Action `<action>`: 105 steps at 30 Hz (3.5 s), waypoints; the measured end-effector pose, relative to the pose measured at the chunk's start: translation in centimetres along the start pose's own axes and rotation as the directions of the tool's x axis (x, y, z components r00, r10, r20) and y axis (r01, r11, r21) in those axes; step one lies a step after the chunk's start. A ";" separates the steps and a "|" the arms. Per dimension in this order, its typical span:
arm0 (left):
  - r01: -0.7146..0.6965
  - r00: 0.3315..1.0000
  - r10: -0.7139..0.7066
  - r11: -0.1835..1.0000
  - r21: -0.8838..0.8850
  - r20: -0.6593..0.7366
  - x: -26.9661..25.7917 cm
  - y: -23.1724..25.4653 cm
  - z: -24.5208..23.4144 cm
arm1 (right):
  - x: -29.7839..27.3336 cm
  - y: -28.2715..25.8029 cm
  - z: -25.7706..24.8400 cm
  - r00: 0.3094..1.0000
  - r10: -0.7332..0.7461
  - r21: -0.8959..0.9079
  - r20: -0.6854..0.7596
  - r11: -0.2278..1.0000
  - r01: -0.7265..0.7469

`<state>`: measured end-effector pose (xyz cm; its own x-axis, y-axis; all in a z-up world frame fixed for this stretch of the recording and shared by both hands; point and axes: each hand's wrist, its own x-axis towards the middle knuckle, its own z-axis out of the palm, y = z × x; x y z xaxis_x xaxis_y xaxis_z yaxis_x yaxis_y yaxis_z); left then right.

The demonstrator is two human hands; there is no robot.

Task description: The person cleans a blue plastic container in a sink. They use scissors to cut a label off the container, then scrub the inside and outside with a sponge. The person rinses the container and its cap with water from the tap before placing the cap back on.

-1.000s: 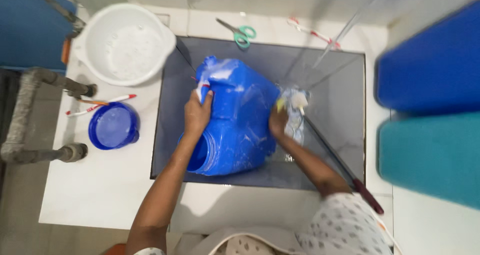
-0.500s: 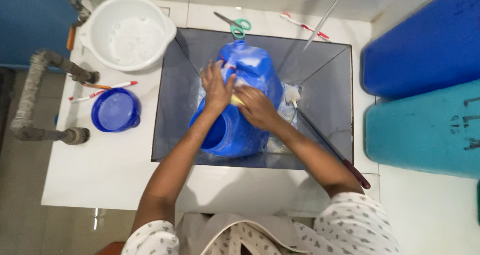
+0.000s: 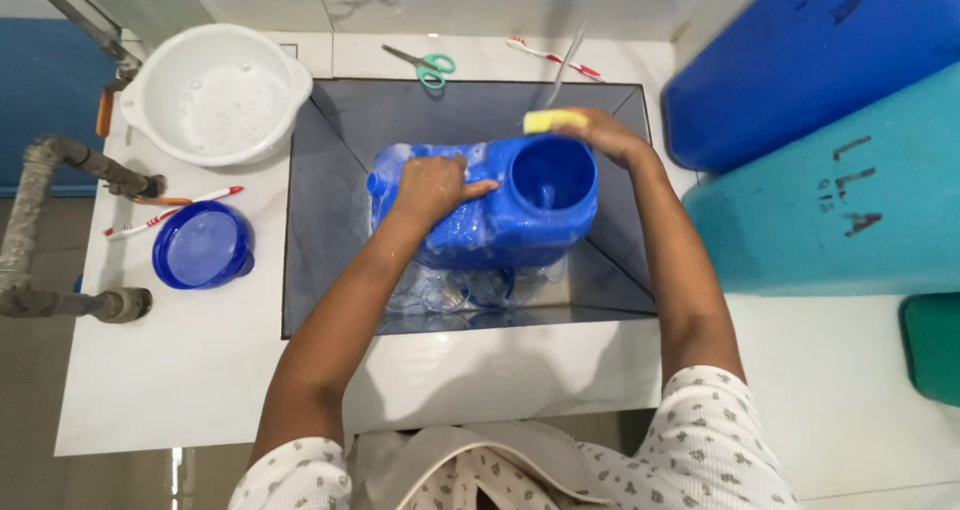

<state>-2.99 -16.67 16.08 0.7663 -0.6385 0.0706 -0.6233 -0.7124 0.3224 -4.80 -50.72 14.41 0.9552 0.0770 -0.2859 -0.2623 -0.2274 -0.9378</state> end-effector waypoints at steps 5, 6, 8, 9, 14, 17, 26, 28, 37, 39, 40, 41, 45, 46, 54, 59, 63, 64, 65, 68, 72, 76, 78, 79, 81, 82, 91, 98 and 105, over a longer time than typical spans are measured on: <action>0.146 0.987 -0.150 0.987 -0.071 -0.052 1.6 2.7 1.8 | 0.4 6.7 2.8 0.699 -0.203 -0.017 -0.686 0.965 0.263; 0.151 0.984 -0.160 0.982 -0.116 -0.076 1.8 2.8 2.7 | 0.1 8.0 4.7 0.622 -0.231 -0.156 -0.748 0.972 0.173; 0.167 0.977 -0.190 0.963 -0.210 -0.098 2.3 2.9 4.1 | 0.8 10.4 10.8 0.345 -0.607 -0.639 -0.716 0.769 0.025; 0.172 0.975 -0.203 0.950 -0.260 -0.094 2.6 3.5 4.7 | 1.0 11.8 13.9 0.435 -0.644 -0.710 -0.629 0.704 0.016; 0.295 0.953 -0.302 0.895 -0.334 0.033 0.9 4.3 4.7 | 4.9 14.8 9.9 0.419 -0.621 -0.691 -0.663 0.723 -0.022; 0.301 0.950 -0.310 0.890 -0.342 0.031 0.9 4.5 3.8 | 5.5 14.3 8.6 0.349 -0.539 -0.567 -0.766 0.823 0.026; 0.255 0.966 -0.232 0.919 -0.302 0.111 -7.7 -4.5 0.9 | 0.3 9.4 10.1 0.788 -0.261 -0.079 -0.558 0.962 0.262; 0.131 0.991 -0.134 0.918 -0.375 0.017 -11.7 -7.1 0.9 | 0.1 13.3 10.3 0.917 -0.174 0.024 -0.358 0.981 0.195; 0.245 0.953 -0.298 0.864 -0.439 -0.055 -15.9 -13.5 5.9 | 8.7 14.2 20.1 0.702 -0.641 -0.310 -0.310 0.766 0.563; 0.368 0.909 -0.417 0.784 -0.501 0.015 -15.6 -13.6 6.7 | 11.3 16.4 17.6 0.707 -0.540 -0.383 -0.457 0.837 0.392; 0.434 0.876 -0.479 0.733 -0.523 0.056 -15.8 -13.7 6.8 | 11.1 18.2 15.6 0.711 -0.424 -0.374 -0.561 0.896 0.240; 0.462 0.862 -0.504 0.735 -0.497 0.057 -15.6 -13.9 6.9 | 10.3 20.2 13.7 0.707 -0.307 -0.330 -0.638 0.938 0.109; 0.465 0.830 -0.557 0.663 -0.587 0.028 -14.0 -14.4 6.4 | 5.6 25.1 15.4 0.731 -0.120 -0.365 -0.672 0.912 -0.185; 0.431 0.829 -0.559 0.622 -0.653 0.014 -13.4 -14.3 6.4 | 5.9 24.2 18.5 0.730 -0.302 -0.512 -0.613 0.856 -0.075; 0.593 0.641 -0.714 0.225 -0.774 0.283 -11.8 -12.5 6.2 | 15.4 14.2 27.0 0.509 -0.657 -0.636 -0.556 0.730 0.249; 0.569 0.582 -0.747 0.091 -0.818 0.322 -10.6 -12.7 5.8 | 6.3 24.0 23.3 0.723 0.045 -0.334 -0.689 0.866 -0.372; 0.579 0.579 -0.755 0.114 -0.808 0.308 -11.8 -13.6 6.5 | -1.1 18.6 33.0 0.835 -0.401 -0.515 -0.375 0.840 0.172; 0.570 0.604 -0.755 0.183 -0.801 0.257 -11.7 -13.2 6.8 | 0.0 15.2 33.8 0.800 -0.529 -0.549 -0.281 0.773 0.318; 0.569 0.612 -0.755 0.214 -0.794 0.236 -11.8 -12.7 6.8 | 2.6 11.4 33.7 0.743 -0.625 -0.557 -0.237 0.714 0.423; 0.593 0.619 -0.758 0.278 -0.756 0.206 -12.4 -10.7 6.8 | 11.2 -0.6 33.2 0.592 -0.772 -0.488 -0.233 0.619 0.615; 0.502 0.763 -0.645 0.630 -0.593 -0.040 -11.1 -10.9 6.5 | 19.7 -11.9 37.1 0.513 -0.858 -0.553 0.032 0.412 0.724; 0.471 0.806 -0.591 0.633 -0.615 0.009 -9.5 -9.1 3.6 | 21.0 -13.1 32.3 0.794 -0.578 -0.422 0.188 0.683 0.597; 0.493 0.814 -0.577 0.619 -0.611 0.072 -8.9 -8.0 2.5 | 15.8 -9.8 21.6 0.929 -0.371 -0.177 0.007 0.913 0.366; 0.496 0.823 -0.559 0.623 -0.605 0.100 -8.4 -7.6 2.1 | 11.9 -8.8 15.9 0.979 -0.193 0.199 -0.066 0.959 0.202; 0.499 0.844 -0.512 0.636 -0.589 0.162 -7.2 -6.7 1.7 | 5.5 -8.0 8.4 0.959 -0.070 0.256 -0.273 0.956 0.143; 0.449 0.875 -0.470 0.700 -0.554 0.115 -6.3 -6.0 1.9 | 4.2 -8.0 6.8 0.962 -0.024 0.262 -0.272 0.960 0.098; 0.280 0.953 -0.303 0.852 -0.442 0.020 -1.6 1.0 4.1 | 2.8 -9.3 3.5 0.960 0.061 -0.027 -0.272 0.997 -0.071; 0.194 0.977 -0.213 0.921 -0.337 -0.019 -3.6 2.5 1.7 | 2.5 -12.3 3.2 0.974 0.084 0.107 -0.209 0.992 -0.063; 0.147 0.985 -0.167 0.943 -0.300 -0.041 -2.8 3.2 1.8 | 1.5 -14.5 3.5 0.989 0.110 0.115 -0.100 0.989 -0.098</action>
<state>-7.39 -17.69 15.24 0.8652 -0.4984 0.0541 -0.4280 -0.6781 0.5974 -0.04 -43.88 26.85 0.9295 -0.0463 -0.3659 -0.3688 -0.1211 -0.9216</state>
